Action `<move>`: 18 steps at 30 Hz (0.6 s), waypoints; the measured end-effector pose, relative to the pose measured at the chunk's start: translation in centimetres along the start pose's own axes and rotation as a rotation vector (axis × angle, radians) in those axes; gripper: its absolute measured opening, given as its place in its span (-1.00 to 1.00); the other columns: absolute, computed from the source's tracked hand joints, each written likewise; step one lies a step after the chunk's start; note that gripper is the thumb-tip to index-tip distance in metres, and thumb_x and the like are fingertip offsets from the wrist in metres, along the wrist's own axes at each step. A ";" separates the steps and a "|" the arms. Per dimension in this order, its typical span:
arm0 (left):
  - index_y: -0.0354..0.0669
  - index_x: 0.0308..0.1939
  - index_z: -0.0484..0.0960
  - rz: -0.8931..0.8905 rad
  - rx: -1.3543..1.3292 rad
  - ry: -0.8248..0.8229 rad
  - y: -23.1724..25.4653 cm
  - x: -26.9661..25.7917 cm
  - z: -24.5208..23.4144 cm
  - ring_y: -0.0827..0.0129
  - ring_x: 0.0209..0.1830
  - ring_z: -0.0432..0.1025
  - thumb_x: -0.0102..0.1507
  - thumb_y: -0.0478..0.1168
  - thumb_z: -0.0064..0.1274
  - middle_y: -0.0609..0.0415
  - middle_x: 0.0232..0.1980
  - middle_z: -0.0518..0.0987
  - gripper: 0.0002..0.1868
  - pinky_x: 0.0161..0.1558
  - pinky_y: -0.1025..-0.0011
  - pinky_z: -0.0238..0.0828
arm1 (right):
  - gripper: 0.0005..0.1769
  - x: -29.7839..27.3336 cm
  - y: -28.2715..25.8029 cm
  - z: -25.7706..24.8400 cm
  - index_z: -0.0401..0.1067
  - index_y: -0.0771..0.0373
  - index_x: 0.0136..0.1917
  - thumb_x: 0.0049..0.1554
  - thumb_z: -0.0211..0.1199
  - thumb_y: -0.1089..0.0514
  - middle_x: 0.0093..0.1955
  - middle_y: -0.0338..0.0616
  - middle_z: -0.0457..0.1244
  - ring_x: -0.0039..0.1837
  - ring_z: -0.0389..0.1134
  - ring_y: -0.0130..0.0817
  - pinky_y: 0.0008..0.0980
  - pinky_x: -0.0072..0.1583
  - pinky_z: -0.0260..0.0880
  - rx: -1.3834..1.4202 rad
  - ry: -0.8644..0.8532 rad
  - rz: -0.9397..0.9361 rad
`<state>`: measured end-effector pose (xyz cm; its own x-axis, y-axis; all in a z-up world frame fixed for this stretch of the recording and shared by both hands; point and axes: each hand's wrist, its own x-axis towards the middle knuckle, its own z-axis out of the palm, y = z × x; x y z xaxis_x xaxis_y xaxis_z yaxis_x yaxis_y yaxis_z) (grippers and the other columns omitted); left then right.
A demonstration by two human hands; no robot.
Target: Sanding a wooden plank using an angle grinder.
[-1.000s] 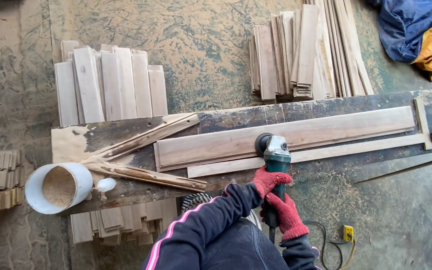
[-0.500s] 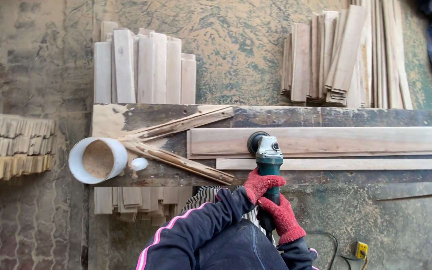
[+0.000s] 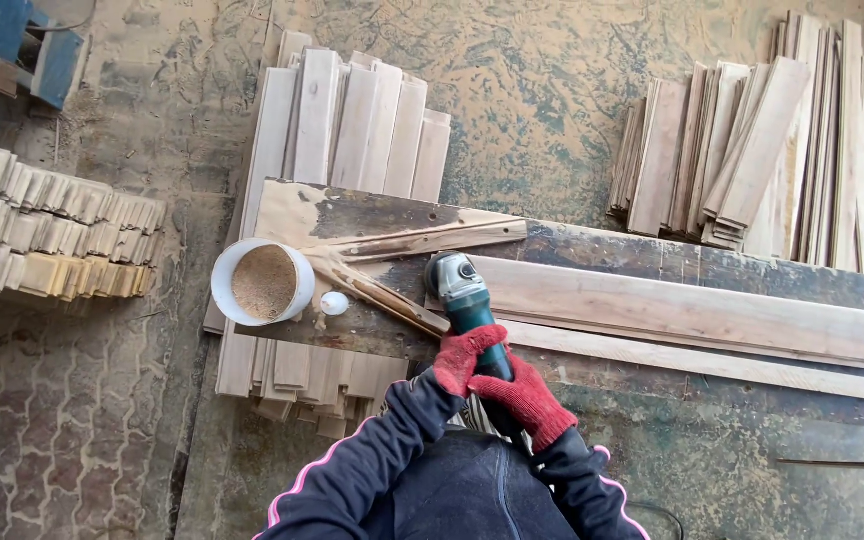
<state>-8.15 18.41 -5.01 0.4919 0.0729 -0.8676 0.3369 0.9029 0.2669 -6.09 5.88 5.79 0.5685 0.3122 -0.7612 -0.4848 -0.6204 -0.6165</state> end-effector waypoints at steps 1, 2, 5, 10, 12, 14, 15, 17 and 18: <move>-0.21 0.00 0.59 0.002 -0.001 -0.002 0.1 -0.1 0.2 -0.07 -0.43 0.64 -0.06 -0.37 0.54 -0.18 -0.37 0.65 -0.40 -0.49 0.05 0.69 | -0.34 0.6 0.4 -0.1 0.58 0.20 -0.03 -0.31 0.73 -0.14 -0.22 0.02 0.36 -0.08 0.39 -0.16 -0.19 0.01 0.44 -0.002 0.001 -0.003; -0.21 -0.01 0.59 0.021 0.002 0.016 0.3 -0.1 0.5 -0.06 -0.44 0.65 -0.07 -0.35 0.55 -0.18 -0.37 0.65 -0.40 -0.47 0.03 0.69 | -0.31 1.3 0.8 -0.3 0.57 0.20 -0.01 -0.31 0.73 -0.17 -0.20 0.04 0.36 -0.07 0.40 -0.14 -0.17 0.02 0.43 -0.022 -0.005 -0.014; -0.21 0.00 0.58 0.045 -0.008 0.037 -0.7 0.5 1.2 -0.06 -0.41 0.65 -0.08 -0.33 0.57 -0.19 -0.36 0.66 -0.37 -0.41 -0.03 0.68 | -0.32 0.8 0.3 -1.5 0.57 0.21 0.00 -0.29 0.74 -0.14 -0.20 0.05 0.36 -0.08 0.42 -0.10 -0.16 -0.01 0.45 0.002 -0.006 -0.010; -0.21 0.04 0.57 0.026 0.045 -0.005 -3.9 2.2 5.7 -0.02 -0.37 0.65 -0.11 -0.32 0.62 -0.15 -0.35 0.65 -0.30 -0.35 -0.03 0.71 | -0.36 0.5 2.3 -5.6 0.55 0.26 -0.02 -0.28 0.75 -0.03 -0.23 0.10 0.33 -0.15 0.42 -0.06 -0.13 -0.11 0.49 0.114 0.060 0.054; -0.23 -0.05 0.62 0.041 0.097 -0.073 -5.5 2.7 8.1 0.01 -0.41 0.65 -0.11 -0.37 0.54 -0.11 -0.39 0.65 -0.42 -0.37 0.02 0.69 | -0.41 1.0 4.1 -7.7 0.52 0.31 -0.06 -0.26 0.74 0.07 -0.30 0.15 0.32 -0.26 0.43 -0.02 -0.12 -0.22 0.53 0.250 0.130 0.062; -0.30 -0.09 0.61 0.063 0.157 -0.155 -5.4 0.2 11.5 0.14 -0.43 0.58 -0.08 -0.36 0.46 -0.10 -0.35 0.64 -0.50 -0.37 0.20 0.60 | -0.58 0.4 4.7 -10.7 0.49 0.36 -0.06 -0.11 0.56 0.12 -0.36 0.11 0.28 -0.36 0.34 -0.08 -0.19 -0.32 0.37 0.355 0.088 0.085; -0.37 -0.14 0.61 0.091 0.212 -0.230 -5.4 -1.1 13.1 0.26 -0.46 0.50 -0.04 -0.34 0.39 -0.09 -0.31 0.64 -0.57 -0.36 0.38 0.51 | -0.72 0.0 5.1 -12.2 0.46 0.40 -0.06 0.04 0.37 0.18 -0.42 0.06 0.25 -0.46 0.24 -0.14 -0.26 -0.41 0.20 0.457 0.035 0.105; -0.33 -0.16 0.63 0.070 0.274 -0.281 -7.6 0.2 15.9 0.29 -0.45 0.49 -0.06 -0.33 0.40 -0.06 -0.31 0.64 -0.58 -0.34 0.38 0.52 | -0.67 -0.1 7.1 -14.4 0.43 0.42 0.01 0.03 0.37 0.18 -0.34 0.10 0.26 -0.41 0.25 -0.09 -0.16 -0.35 0.28 0.531 0.097 0.107; -0.29 -0.19 0.64 0.056 0.331 -0.326 -8.6 0.8 17.2 0.33 -0.44 0.49 -0.08 -0.31 0.40 -0.02 -0.31 0.64 -0.59 -0.33 0.39 0.54 | -0.62 -0.1 8.1 -15.4 0.40 0.44 0.07 0.03 0.36 0.19 -0.26 0.15 0.27 -0.36 0.26 -0.04 -0.06 -0.29 0.36 0.600 0.148 0.107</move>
<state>3.15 3.37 -0.75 0.7252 -0.0668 -0.6853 0.5147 0.7138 0.4750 0.19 -10.27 4.02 0.5613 0.1409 -0.8156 -0.8085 -0.1174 -0.5767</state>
